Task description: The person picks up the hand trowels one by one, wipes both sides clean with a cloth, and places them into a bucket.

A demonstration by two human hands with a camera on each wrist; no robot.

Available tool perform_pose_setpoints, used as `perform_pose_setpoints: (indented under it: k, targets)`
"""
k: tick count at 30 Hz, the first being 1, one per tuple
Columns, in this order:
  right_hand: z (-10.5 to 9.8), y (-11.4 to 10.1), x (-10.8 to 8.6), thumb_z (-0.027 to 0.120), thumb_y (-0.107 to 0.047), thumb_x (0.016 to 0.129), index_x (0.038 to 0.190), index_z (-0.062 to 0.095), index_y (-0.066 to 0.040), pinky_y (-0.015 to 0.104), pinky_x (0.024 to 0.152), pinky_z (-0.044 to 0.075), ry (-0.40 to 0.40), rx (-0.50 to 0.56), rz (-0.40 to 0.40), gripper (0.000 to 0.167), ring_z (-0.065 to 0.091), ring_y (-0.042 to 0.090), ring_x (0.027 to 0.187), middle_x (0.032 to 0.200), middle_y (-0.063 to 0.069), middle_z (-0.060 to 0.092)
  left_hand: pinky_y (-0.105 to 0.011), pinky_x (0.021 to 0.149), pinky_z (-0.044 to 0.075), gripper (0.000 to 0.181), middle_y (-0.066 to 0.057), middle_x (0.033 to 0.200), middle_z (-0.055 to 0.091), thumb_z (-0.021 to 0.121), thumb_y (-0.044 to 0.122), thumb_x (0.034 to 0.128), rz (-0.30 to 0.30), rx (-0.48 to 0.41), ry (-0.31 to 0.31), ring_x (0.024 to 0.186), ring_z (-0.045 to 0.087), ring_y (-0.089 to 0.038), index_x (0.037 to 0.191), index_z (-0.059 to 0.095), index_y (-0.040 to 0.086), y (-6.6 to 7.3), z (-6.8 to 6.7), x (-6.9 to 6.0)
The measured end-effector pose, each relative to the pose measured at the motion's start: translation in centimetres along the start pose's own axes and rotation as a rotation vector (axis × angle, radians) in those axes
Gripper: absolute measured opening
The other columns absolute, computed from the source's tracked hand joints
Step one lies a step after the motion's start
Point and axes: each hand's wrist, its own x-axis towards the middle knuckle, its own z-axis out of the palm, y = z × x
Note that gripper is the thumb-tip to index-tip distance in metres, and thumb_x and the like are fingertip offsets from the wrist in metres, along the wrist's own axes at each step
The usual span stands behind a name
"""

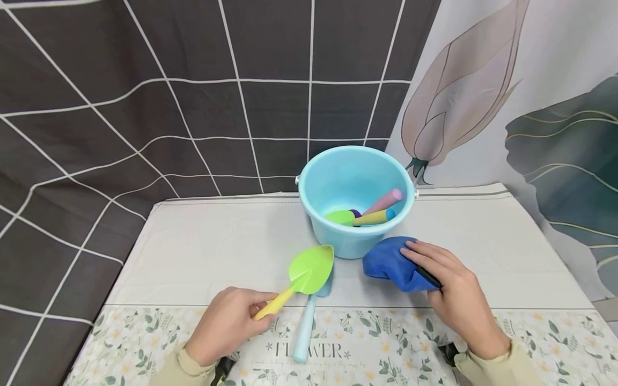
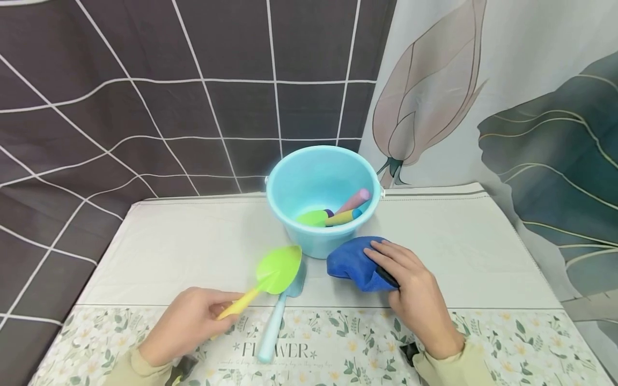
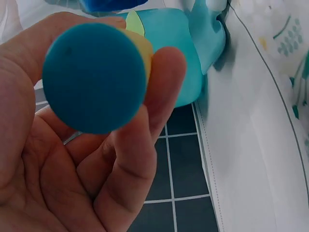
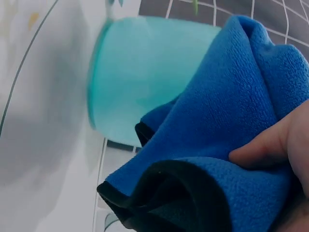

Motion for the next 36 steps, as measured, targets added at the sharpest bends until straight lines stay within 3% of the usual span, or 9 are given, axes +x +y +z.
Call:
perform_pose_setpoints:
  k: [6,13,19,26,32,36]
  targets:
    - [0.5,-1.1,0.1,0.049,0.034,0.055,0.130,0.068,-0.010,0.013,0.112,0.025,0.051,0.034,-0.014,0.090,0.053,0.032,0.129,0.137,0.008,0.062,-0.021,0.042,0.033,0.033,0.020,0.055,0.049,0.081,0.016,0.0808,0.030,0.006,-0.020,0.043,0.035,0.001,0.113,0.078,0.018,0.5,0.7,0.8]
    - [1.1,-2.1,0.4,0.046,0.034,0.052,0.128,0.069,-0.008,0.019,0.113,0.029,0.104,0.091,-0.060,0.090,0.054,0.035,0.127,0.134,0.010,0.063,-0.021,0.048,0.033,0.032,0.019,0.063,0.059,0.081,0.015,0.0792,0.102,0.040,-0.018,0.048,0.038,0.001,0.111,0.079,0.019,1.3,1.3,1.5]
    - [1.6,-2.9,0.7,0.046,0.034,0.056,0.128,0.069,-0.008,0.027,0.116,0.030,0.115,0.109,-0.099,0.086,0.052,0.033,0.130,0.134,0.011,0.063,-0.021,0.047,0.032,0.032,0.020,0.059,0.053,0.078,0.014,0.0782,0.149,0.041,-0.018,0.048,0.038,0.002,0.110,0.080,0.017,2.1,1.8,2.2]
    - [2.4,-3.9,1.2,0.051,0.036,0.060,0.121,0.072,-0.002,0.042,0.115,0.034,0.285,0.099,-0.166,0.075,0.056,0.036,0.125,0.126,0.017,0.066,-0.020,0.049,0.034,0.029,0.019,0.061,0.055,0.076,0.014,0.0787,0.171,0.043,-0.023,0.050,0.040,0.002,0.107,0.080,0.017,2.3,2.6,2.9]
    - [2.4,-4.9,2.0,0.035,0.024,0.070,0.113,0.073,0.005,0.045,0.112,0.038,0.416,0.126,-0.234,0.061,0.059,0.035,0.122,0.118,0.025,0.068,-0.020,0.046,0.034,0.029,0.017,0.065,0.059,0.076,0.013,0.0786,0.200,0.007,-0.055,0.048,0.039,0.003,0.108,0.080,0.014,2.6,3.5,3.6]
    - [2.3,-5.5,2.4,0.031,0.020,0.071,0.110,0.073,0.006,0.046,0.111,0.039,0.453,0.143,-0.264,0.060,0.060,0.035,0.121,0.115,0.026,0.069,-0.019,0.045,0.033,0.027,0.017,0.064,0.057,0.074,0.013,0.0780,0.226,0.009,-0.066,0.049,0.039,0.004,0.104,0.081,0.014,2.9,4.0,4.0]
